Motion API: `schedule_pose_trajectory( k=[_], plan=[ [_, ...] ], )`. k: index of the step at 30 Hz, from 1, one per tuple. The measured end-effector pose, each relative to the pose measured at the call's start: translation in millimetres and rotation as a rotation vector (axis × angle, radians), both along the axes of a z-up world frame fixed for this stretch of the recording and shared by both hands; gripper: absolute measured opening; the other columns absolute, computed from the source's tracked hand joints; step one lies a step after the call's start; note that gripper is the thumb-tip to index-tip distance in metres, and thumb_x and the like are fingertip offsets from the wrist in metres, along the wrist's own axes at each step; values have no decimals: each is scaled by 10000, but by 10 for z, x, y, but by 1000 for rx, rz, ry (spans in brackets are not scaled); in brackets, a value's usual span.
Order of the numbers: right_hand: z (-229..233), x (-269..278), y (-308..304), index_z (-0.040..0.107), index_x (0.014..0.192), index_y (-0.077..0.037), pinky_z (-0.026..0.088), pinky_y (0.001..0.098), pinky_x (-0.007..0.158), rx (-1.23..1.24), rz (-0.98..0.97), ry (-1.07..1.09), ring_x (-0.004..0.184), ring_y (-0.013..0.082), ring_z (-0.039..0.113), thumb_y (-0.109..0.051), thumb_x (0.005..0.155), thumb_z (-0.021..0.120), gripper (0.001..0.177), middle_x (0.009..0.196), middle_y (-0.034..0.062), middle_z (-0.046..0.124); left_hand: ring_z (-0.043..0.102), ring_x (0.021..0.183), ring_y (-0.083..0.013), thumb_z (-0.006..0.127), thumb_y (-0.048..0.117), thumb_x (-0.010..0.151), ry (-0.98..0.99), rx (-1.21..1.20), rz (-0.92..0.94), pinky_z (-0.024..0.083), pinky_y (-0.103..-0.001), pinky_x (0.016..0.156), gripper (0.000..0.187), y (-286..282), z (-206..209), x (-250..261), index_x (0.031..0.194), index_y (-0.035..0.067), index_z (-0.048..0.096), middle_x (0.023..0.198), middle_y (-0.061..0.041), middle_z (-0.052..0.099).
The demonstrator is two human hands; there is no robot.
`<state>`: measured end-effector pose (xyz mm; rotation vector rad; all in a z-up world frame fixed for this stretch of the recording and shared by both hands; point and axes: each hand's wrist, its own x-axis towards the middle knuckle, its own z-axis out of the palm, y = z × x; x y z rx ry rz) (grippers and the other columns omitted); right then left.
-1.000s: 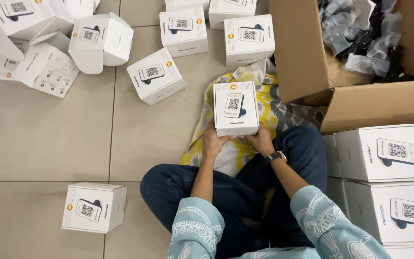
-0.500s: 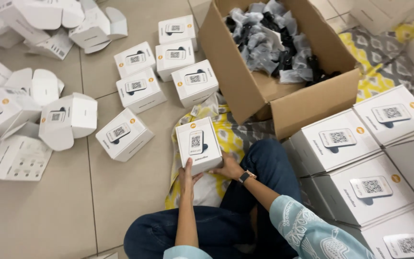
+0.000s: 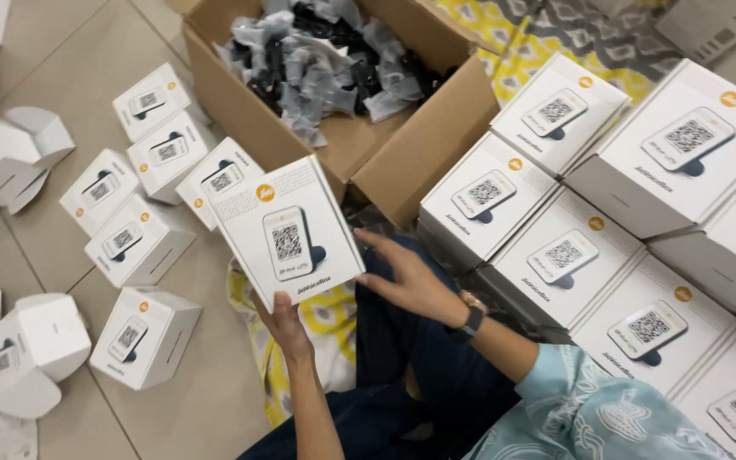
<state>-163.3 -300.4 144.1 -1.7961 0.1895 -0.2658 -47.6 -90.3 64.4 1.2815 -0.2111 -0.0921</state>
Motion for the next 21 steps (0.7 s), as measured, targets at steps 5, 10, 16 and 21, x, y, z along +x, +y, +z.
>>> schedule_pose_trajectory(
  k=[5, 10, 16, 21],
  plan=[
    [695, -722, -1055, 446, 1538, -39, 441, 436, 1178, -379, -422, -164, 1468, 307, 509, -138, 968, 728, 643, 1559, 174, 541, 518, 1291, -223, 632, 353, 1038, -170, 43, -251, 405, -372, 1139, 584, -1350, 72, 199, 1447, -24, 455, 1396, -126, 547],
    [818, -1190, -2076, 436, 1549, -8, 366, 488, 1262, -770, -768, -10, 1562, 377, 364, -172, 979, 752, 672, 1593, 211, 488, 602, 1186, -220, 652, 457, 1010, -273, 95, -468, 522, -364, 997, 653, -2790, 643, 57, 1453, 15, 466, 1348, -146, 592],
    [31, -1290, -2638, 271, 1632, 5, 47, 620, 1221, -728, -817, 274, 1573, 443, 104, -555, 1115, 339, 765, 1690, 267, 234, 689, 981, -228, 516, 659, 903, -74, 537, -683, 576, -380, 776, 738, -3727, 551, 116, 1396, 115, 592, 1088, -121, 691],
    [112, -1219, -2459, 351, 1621, -112, 37, 687, 1204, -1113, -652, 508, 1564, 382, 201, -756, 935, 452, 946, 1663, 218, 315, 714, 1070, -305, 543, 712, 903, -243, 566, -691, 531, -420, 952, 781, -3998, 329, 55, 1312, 60, 679, 1109, -167, 759]
  ],
)
